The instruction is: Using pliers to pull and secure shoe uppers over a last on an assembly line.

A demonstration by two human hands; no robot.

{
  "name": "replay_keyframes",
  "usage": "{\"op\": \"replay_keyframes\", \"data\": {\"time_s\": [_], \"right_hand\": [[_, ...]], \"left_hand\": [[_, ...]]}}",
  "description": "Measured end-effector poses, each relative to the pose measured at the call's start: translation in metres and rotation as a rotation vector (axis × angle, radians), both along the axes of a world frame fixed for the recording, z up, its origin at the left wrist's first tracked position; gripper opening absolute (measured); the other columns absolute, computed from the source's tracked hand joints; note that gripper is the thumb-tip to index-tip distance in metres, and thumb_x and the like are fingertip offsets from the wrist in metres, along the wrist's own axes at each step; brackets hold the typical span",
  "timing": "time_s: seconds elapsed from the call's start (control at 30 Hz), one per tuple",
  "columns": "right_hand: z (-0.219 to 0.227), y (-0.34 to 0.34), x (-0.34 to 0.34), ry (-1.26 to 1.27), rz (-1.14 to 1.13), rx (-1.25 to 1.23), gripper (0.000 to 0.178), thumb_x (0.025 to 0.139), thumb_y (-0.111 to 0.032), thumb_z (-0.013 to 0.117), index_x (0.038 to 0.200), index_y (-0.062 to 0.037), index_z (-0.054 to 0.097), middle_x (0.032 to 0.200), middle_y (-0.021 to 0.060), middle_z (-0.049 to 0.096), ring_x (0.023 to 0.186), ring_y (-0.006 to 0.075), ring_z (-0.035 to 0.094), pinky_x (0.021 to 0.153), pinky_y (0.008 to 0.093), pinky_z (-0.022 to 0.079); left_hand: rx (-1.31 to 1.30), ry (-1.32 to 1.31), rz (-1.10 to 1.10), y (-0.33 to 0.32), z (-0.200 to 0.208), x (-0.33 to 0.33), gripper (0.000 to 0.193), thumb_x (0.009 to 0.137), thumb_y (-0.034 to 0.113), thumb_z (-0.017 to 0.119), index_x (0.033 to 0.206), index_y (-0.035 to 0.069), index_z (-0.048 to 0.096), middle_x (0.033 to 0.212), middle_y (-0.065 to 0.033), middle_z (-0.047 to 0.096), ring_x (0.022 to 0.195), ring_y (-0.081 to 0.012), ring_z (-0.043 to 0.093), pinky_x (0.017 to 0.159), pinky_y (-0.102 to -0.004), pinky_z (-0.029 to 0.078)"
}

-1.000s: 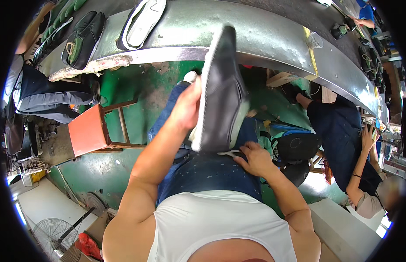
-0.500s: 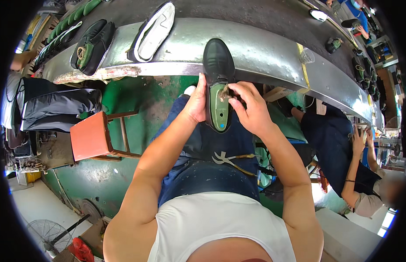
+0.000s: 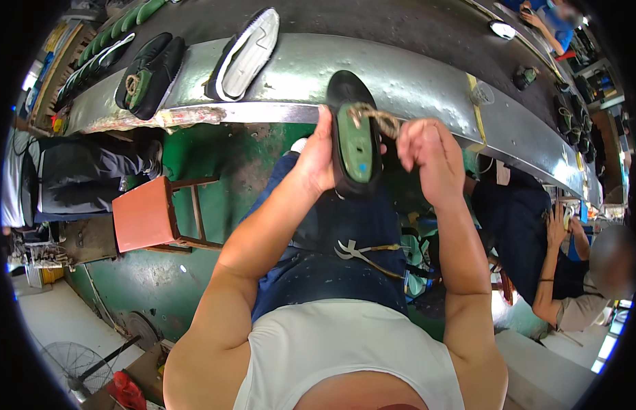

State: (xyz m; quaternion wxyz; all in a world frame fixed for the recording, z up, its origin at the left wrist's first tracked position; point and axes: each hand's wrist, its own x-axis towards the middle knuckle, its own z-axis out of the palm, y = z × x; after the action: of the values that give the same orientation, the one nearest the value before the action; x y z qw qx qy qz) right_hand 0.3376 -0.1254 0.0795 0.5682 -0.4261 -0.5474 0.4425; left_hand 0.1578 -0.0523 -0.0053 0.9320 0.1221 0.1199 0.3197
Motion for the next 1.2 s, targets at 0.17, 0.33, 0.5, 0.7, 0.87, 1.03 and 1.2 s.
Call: {"op": "replay_keyframes", "data": {"time_s": [0.17,0.33,0.5,0.7,0.87,1.03,1.2], "right_hand": [[-0.034,-0.009,0.009,-0.493,0.091,0.254,0.065,0.089,-0.018,0.069,0.145,0.0002,0.04,0.152,0.019,0.039,0.138,0.0299,0.043,0.108,0.0396,0.041],[-0.04,0.0,-0.014,-0.776,-0.054,0.361,0.105,0.075,-0.029,0.086,0.152,0.0049,0.023,0.155,0.028,0.031,0.141,0.0447,0.037,0.115,0.0484,0.033],[-0.033,0.011,-0.006,-0.78,-0.034,0.414,0.114,0.071,-0.037,0.088,0.152,0.0062,0.02,0.154,0.0307,0.029,0.142,0.0479,0.035,0.116,0.0503,0.032],[-0.029,0.021,-0.005,-0.742,0.016,0.495,0.111,0.074,-0.035,0.087,0.151,0.009,0.02,0.152,0.0322,0.031,0.139,0.0484,0.039,0.114,0.0489,0.036],[-0.035,0.012,-0.034,-0.486,-0.202,0.395,0.101,0.079,-0.032,0.084,0.149,0.0096,0.025,0.147,0.031,0.039,0.135,0.0456,0.045,0.111,0.0465,0.039],[-0.034,0.003,-0.04,-0.355,-0.255,0.144,0.098,0.078,-0.025,0.084,0.151,0.006,0.026,0.144,0.027,0.045,0.129,0.0355,0.053,0.107,0.0418,0.044],[-0.027,0.022,-0.002,-0.262,-0.17,0.011,0.083,0.078,-0.019,0.082,0.146,0.0035,0.041,0.133,0.0164,0.059,0.122,0.0231,0.058,0.103,0.0353,0.045]], "left_hand": [[-0.067,-0.004,0.027,0.014,0.02,0.004,0.078,0.098,0.071,0.028,0.136,0.007,0.053,0.125,-0.0179,0.064,0.113,-0.037,0.064,0.098,-0.0535,0.053],[-0.07,0.021,0.125,0.02,0.025,0.012,0.071,0.102,0.064,0.028,0.136,0.007,0.052,0.129,-0.0178,0.062,0.116,-0.0333,0.063,0.101,-0.0514,0.052],[0.586,0.55,0.641,0.02,0.053,0.019,0.069,0.107,0.055,0.025,0.139,-0.002,0.047,0.145,-0.0204,0.048,0.129,-0.0334,0.053,0.109,-0.0492,0.043],[1.578,0.618,0.722,0.046,0.069,0.011,0.069,0.109,0.045,0.021,0.096,0.003,0.073,0.119,-0.0147,0.067,0.126,-0.0348,0.05,0.115,-0.0464,0.031],[1.436,0.585,0.604,0.053,0.086,0.021,0.065,0.11,0.039,0.026,0.085,0.002,0.073,0.085,-0.0084,0.071,0.102,-0.0282,0.058,0.103,-0.0423,0.041],[1.404,0.683,0.468,0.058,0.087,0.027,0.06,0.111,0.037,0.032,0.084,0.001,0.073,0.087,-0.0093,0.07,0.104,-0.0264,0.055,0.105,-0.0389,0.039],[1.423,0.695,0.616,0.046,0.068,0.043,0.052,0.109,0.037,0.038,0.097,0.001,0.073,0.123,-0.011,0.068,0.132,-0.0302,0.048,0.114,-0.0444,0.032]]}}
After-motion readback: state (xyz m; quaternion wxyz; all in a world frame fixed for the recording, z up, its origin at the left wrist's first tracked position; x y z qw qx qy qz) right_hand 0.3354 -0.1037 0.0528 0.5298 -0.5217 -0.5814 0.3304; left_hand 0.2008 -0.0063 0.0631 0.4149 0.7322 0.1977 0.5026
